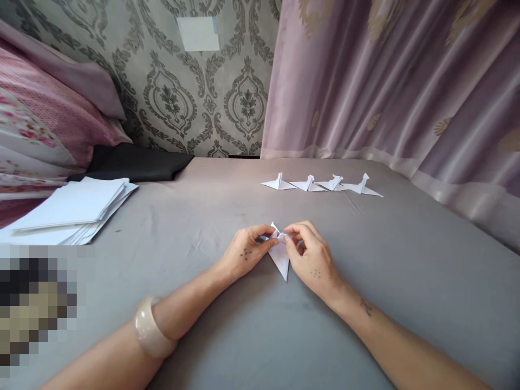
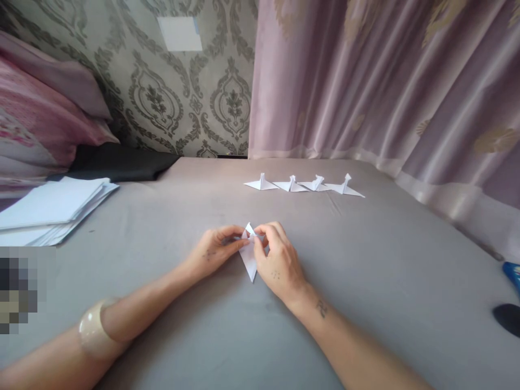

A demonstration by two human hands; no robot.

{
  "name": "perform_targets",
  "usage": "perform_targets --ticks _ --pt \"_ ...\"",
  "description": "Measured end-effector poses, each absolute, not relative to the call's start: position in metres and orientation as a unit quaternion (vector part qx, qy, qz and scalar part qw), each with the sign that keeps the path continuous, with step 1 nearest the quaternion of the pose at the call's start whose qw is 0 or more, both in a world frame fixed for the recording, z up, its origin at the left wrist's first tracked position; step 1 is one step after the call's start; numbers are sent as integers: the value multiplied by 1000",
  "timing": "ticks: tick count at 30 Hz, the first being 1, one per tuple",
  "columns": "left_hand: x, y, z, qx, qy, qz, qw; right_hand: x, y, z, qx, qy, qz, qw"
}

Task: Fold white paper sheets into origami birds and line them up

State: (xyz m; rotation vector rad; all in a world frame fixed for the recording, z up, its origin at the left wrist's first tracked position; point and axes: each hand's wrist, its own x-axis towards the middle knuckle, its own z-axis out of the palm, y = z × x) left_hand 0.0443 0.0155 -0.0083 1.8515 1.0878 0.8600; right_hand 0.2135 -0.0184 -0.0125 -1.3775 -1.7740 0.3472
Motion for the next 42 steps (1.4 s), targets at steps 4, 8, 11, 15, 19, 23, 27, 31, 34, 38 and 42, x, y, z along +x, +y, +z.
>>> perform_targets --ticks 4,8,11,15,19,23,27,31,34,38,42 --pt "45 16 -9 735 450 332 384 215 -17 -16 -572 -695 181 397" --pt "47 16 -9 745 443 334 370 215 -16 -16 -586 -681 195 394" --pt "47 16 -10 752 435 329 371 214 -16 -15 -593 -670 200 399" --pt "47 16 -10 756 442 316 364 212 -17 -13 -586 -658 231 413" --pt "48 15 -9 763 443 319 345 211 -15 -13 -577 -640 276 426" --pt "47 16 -10 740 508 356 259 211 -16 -15 -587 -642 263 418" --pt "44 17 -10 692 574 382 217 209 -21 -14 -563 -705 214 374" --pt "46 14 -10 660 557 387 323 210 -23 -15 -538 -768 166 306" --pt "49 11 -11 634 512 380 439 213 -18 -16 -535 -782 144 287" --pt "52 11 -16 605 460 400 512 214 -12 -18 -551 -770 137 292" --pt "50 14 -14 594 472 422 496 210 -8 -17 -570 -760 127 286"
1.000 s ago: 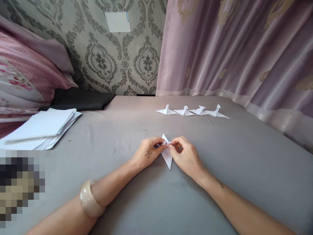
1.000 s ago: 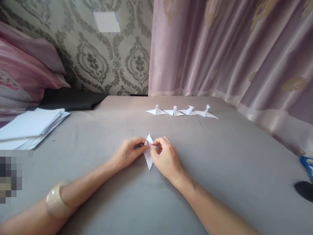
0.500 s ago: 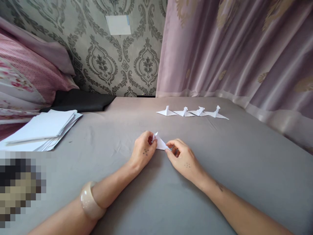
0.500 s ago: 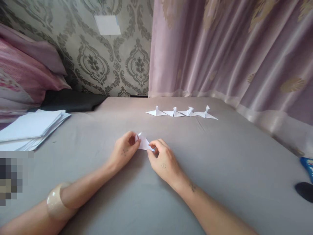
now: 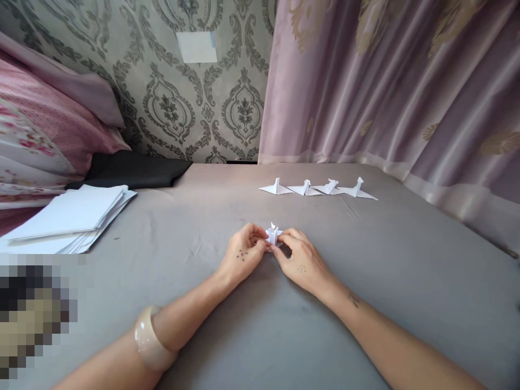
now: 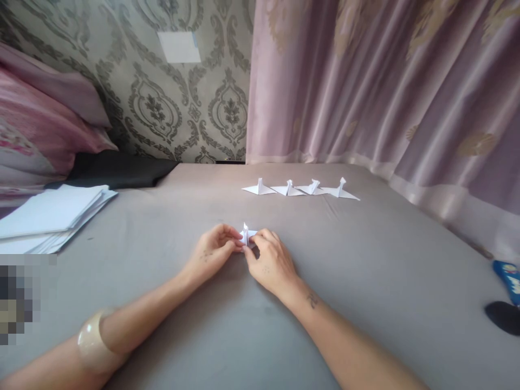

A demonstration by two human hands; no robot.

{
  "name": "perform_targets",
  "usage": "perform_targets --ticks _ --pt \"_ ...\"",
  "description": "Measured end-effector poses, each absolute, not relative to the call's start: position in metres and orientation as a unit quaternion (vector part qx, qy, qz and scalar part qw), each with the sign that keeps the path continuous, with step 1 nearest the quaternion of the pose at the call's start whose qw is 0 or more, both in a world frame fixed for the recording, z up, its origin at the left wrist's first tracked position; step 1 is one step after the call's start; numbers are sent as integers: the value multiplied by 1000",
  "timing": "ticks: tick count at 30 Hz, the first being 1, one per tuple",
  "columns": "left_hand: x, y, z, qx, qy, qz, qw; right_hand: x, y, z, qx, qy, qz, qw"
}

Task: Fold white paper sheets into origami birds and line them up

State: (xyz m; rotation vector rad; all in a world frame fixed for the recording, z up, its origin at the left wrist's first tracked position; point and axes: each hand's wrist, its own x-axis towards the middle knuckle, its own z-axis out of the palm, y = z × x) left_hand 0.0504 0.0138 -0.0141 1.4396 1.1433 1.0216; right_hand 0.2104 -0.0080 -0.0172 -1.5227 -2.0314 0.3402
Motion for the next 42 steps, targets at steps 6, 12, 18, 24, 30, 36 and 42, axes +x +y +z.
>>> perform_targets --ticks 6,12,18,24,30,36,42 --pt "42 13 -1 661 552 387 331 213 -2 -14 -563 -769 119 279" --pt "43 10 -5 734 488 354 313 218 1 -14 -521 -789 169 279" --pt "45 17 -14 710 483 356 369 213 -3 -18 -556 -746 204 306" --pt "45 17 -17 703 474 365 384 206 -12 -10 -570 -711 195 363" --pt "46 14 -13 716 474 357 368 203 -13 -5 -552 -718 213 366" --pt "46 13 -7 767 458 328 307 199 -12 9 -576 -700 250 339" --pt "46 12 -8 799 460 290 257 195 -9 16 -635 -663 245 310"
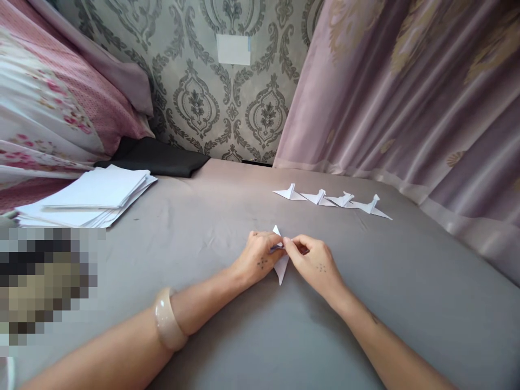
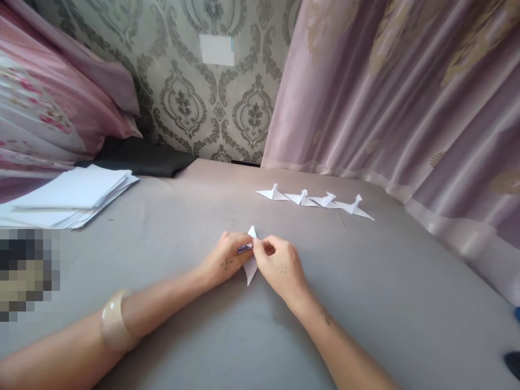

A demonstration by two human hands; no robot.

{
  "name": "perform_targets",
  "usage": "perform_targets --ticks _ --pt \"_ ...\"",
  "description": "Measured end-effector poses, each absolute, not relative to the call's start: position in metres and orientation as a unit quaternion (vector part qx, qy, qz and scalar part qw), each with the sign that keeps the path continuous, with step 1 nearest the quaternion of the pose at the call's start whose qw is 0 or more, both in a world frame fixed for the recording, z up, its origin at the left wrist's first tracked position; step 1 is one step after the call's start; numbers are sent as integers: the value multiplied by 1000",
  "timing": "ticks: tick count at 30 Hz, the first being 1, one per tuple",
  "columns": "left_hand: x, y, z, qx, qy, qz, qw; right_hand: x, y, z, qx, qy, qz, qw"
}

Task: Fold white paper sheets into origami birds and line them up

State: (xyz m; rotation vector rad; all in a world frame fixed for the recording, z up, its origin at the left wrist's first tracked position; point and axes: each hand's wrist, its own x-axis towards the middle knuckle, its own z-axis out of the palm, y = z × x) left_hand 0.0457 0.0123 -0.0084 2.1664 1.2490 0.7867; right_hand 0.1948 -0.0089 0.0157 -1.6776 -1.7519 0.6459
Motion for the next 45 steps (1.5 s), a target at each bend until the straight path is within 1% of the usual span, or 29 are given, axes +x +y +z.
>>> perform_targets --ticks 4,9,14,19,27,33,40,45 --pt "45 12 -8 802 454 283 264 196 -7 19 -645 -638 288 308" --pt "44 11 -6 793 465 287 269 200 -2 22 -638 -567 415 315" --pt "42 12 -5 783 457 299 297 208 2 22 -629 -474 530 315" --pt "41 14 -6 781 436 319 312 213 4 19 -610 -407 592 335" --pt "41 13 -5 772 438 320 330 213 5 17 -595 -373 635 321" --pt "41 13 -4 766 436 324 343 210 4 15 -604 -353 638 323" --pt "41 14 -3 753 434 333 367 208 2 9 -603 -370 606 365" --pt "42 13 -1 740 440 336 381 206 -1 10 -595 -364 609 378"
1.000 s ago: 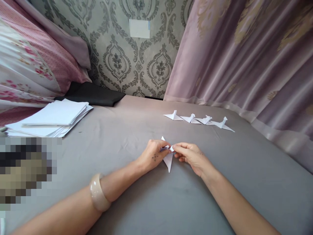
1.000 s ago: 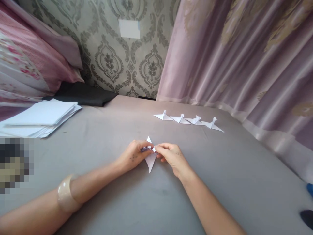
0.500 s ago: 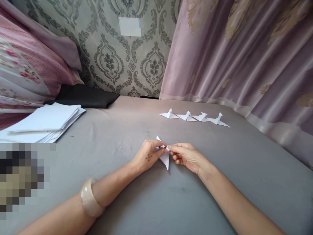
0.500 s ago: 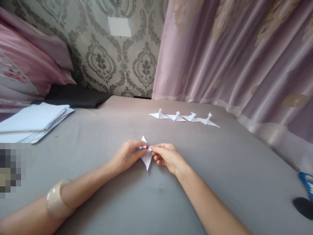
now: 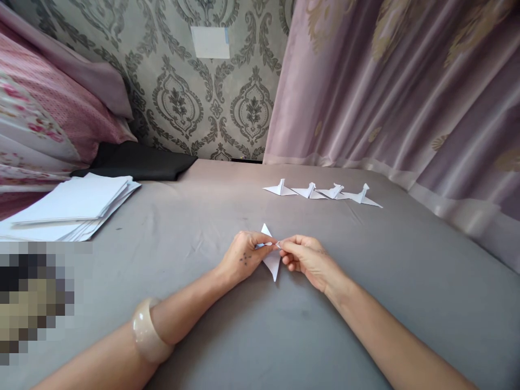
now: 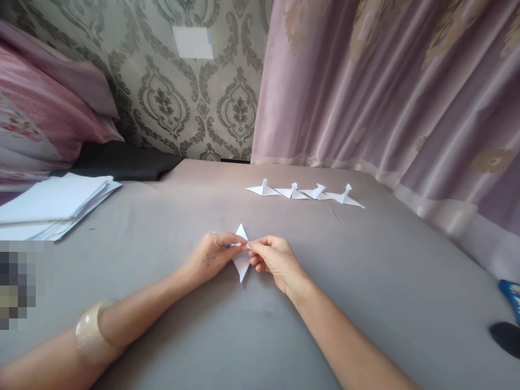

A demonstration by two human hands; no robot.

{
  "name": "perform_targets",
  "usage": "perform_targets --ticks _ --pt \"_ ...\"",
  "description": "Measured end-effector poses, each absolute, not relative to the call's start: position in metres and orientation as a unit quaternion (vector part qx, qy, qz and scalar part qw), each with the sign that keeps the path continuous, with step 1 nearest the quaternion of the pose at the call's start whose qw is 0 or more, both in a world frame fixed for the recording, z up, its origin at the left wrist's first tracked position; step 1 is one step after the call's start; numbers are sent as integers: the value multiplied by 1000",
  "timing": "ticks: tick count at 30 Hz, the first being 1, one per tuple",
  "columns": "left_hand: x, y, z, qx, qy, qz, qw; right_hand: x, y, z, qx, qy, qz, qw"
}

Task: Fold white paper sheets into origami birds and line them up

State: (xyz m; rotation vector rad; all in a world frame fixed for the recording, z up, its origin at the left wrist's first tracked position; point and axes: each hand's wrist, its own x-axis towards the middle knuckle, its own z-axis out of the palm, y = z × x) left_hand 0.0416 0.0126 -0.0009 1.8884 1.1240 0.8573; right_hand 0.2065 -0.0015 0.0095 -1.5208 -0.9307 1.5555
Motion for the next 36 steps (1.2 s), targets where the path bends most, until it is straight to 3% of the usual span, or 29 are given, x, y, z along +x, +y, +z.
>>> perform_targets --ticks 16,23,30,36 --pt "43 14 -5 729 462 335 379 214 -4 6 -560 -339 662 365" --pt "40 12 -6 743 477 279 377 225 -11 6 -618 -382 566 389" --pt "35 12 -9 783 515 242 250 223 -11 3 -634 -427 515 388" --pt "36 14 -12 688 622 300 226 221 -12 -7 -650 -538 393 366"
